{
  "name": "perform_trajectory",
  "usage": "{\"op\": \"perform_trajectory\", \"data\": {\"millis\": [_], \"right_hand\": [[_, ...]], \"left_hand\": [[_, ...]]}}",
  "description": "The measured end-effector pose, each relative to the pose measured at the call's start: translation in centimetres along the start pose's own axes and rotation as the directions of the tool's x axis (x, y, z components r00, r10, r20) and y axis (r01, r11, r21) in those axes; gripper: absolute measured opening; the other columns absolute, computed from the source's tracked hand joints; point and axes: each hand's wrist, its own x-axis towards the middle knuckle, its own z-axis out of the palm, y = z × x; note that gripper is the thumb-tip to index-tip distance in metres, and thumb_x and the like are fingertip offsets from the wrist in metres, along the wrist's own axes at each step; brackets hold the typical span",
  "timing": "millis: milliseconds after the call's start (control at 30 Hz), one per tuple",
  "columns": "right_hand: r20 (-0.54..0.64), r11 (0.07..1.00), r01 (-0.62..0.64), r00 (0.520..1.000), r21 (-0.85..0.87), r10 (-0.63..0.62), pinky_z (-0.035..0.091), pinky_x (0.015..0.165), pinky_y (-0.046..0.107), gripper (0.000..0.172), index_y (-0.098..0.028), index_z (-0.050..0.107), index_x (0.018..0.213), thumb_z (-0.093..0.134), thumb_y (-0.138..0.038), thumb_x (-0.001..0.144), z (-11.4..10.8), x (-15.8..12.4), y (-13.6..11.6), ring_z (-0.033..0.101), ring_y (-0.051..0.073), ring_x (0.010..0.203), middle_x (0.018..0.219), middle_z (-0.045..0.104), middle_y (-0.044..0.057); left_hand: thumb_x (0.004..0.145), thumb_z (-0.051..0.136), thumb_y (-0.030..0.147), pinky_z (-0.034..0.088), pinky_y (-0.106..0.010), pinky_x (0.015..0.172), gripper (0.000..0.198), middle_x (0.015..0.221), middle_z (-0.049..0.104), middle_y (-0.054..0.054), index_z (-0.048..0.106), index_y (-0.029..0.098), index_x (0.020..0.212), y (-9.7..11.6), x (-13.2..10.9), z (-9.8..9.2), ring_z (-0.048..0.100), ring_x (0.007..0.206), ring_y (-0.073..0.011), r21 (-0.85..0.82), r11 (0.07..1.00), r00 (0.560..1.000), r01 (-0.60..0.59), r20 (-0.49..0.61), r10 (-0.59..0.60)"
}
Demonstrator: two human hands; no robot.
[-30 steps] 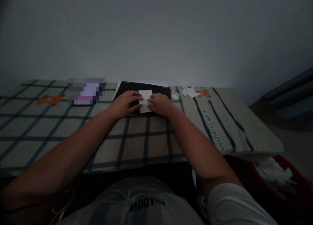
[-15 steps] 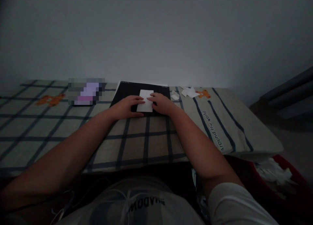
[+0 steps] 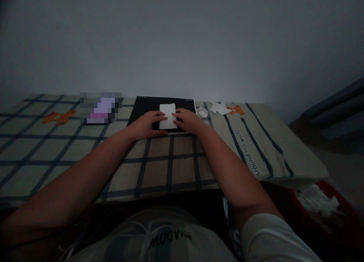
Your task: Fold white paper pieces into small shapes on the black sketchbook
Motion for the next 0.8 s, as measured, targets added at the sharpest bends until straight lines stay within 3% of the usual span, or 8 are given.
{"op": "perform_trajectory", "data": {"millis": [100, 267, 333, 433, 567, 733, 800], "right_hand": [[0.0, 1.0, 0.005, 1.0, 0.019, -0.005, 0.042, 0.116, 0.051, 0.052, -0.013, 0.062, 0.141, 0.062, -0.038, 0.095, -0.3, -0.2, -0.1, 0.051, 0.033, 0.138, 0.149, 0.054, 0.02], [0.076, 0.998, 0.01, 0.997, 0.059, -0.014, 0.037, 0.119, 0.056, 0.093, -0.021, 0.053, 0.15, 0.087, -0.052, 0.07, -0.6, -0.7, 0.0, 0.043, 0.038, 0.145, 0.157, 0.046, 0.019], [0.083, 0.998, -0.009, 0.997, 0.055, 0.004, 0.036, 0.119, 0.057, 0.098, -0.021, 0.05, 0.152, 0.089, -0.052, 0.068, -0.5, -0.8, 0.1, 0.041, 0.039, 0.146, 0.158, 0.044, 0.02], [0.057, 0.998, 0.007, 0.998, 0.064, -0.01, 0.037, 0.118, 0.057, 0.09, -0.024, 0.052, 0.151, 0.086, -0.051, 0.072, -0.5, -0.8, 0.2, 0.042, 0.037, 0.146, 0.158, 0.046, 0.017], [0.011, 0.999, 0.008, 1.0, 0.052, -0.009, 0.038, 0.118, 0.055, 0.074, -0.024, 0.058, 0.147, 0.078, -0.051, 0.081, -1.0, -0.7, -0.1, 0.044, 0.034, 0.144, 0.156, 0.048, 0.015], [0.01, 0.999, 0.018, 1.0, 0.034, -0.018, 0.038, 0.118, 0.056, 0.074, -0.023, 0.061, 0.144, 0.084, -0.045, 0.077, -1.5, -1.0, -0.3, 0.043, 0.036, 0.145, 0.157, 0.046, 0.016], [0.004, 0.999, 0.024, 1.0, 0.031, -0.024, 0.039, 0.117, 0.056, 0.065, -0.025, 0.066, 0.138, 0.083, -0.043, 0.078, -1.4, -1.0, -0.3, 0.044, 0.035, 0.143, 0.155, 0.048, 0.014]], "left_hand": [[0.079, 0.075, 0.06, 0.036, -0.048, 0.118, 0.072, 0.149, 0.054, -0.015, 0.065, 0.018, 0.136, -0.1, 0.1, 0.1, 0.049, 0.138, -0.0336, 0.009, 1.0, 1.0, 0.009, -0.003, -0.009], [0.077, 0.077, 0.06, 0.037, -0.049, 0.118, 0.077, 0.15, 0.053, -0.018, 0.063, 0.014, 0.138, -0.2, 0.1, 0.1, 0.048, 0.139, -0.0343, 0.003, 1.0, 1.0, 0.017, -0.009, -0.017], [0.078, 0.076, 0.061, 0.037, -0.05, 0.117, 0.076, 0.149, 0.054, -0.018, 0.063, 0.015, 0.137, -0.2, 0.0, 0.1, 0.049, 0.138, -0.0342, -0.006, 1.0, 1.0, 0.012, -0.015, -0.012], [0.08, 0.075, 0.059, 0.039, -0.049, 0.116, 0.067, 0.147, 0.057, -0.015, 0.066, 0.019, 0.133, -0.3, 0.0, -0.1, 0.051, 0.136, -0.0326, -0.01, 1.0, 1.0, -0.002, -0.018, 0.002], [0.085, 0.072, 0.053, 0.042, -0.046, 0.114, 0.057, 0.142, 0.061, -0.016, 0.071, 0.015, 0.126, -0.4, 0.0, -0.2, 0.056, 0.132, -0.0311, -0.022, 0.999, 0.999, -0.037, -0.022, 0.036], [0.088, 0.068, 0.047, 0.047, -0.045, 0.109, 0.045, 0.136, 0.066, -0.013, 0.072, 0.018, 0.122, -0.5, 0.0, -0.4, 0.061, 0.125, -0.0278, -0.053, 0.993, 0.994, -0.104, -0.049, 0.102], [0.09, 0.065, 0.044, 0.049, -0.044, 0.107, 0.041, 0.133, 0.068, -0.011, 0.072, 0.02, 0.121, -0.4, 0.0, -0.5, 0.063, 0.123, -0.0263, -0.07, 0.99, 0.991, -0.126, -0.059, 0.122]]}}
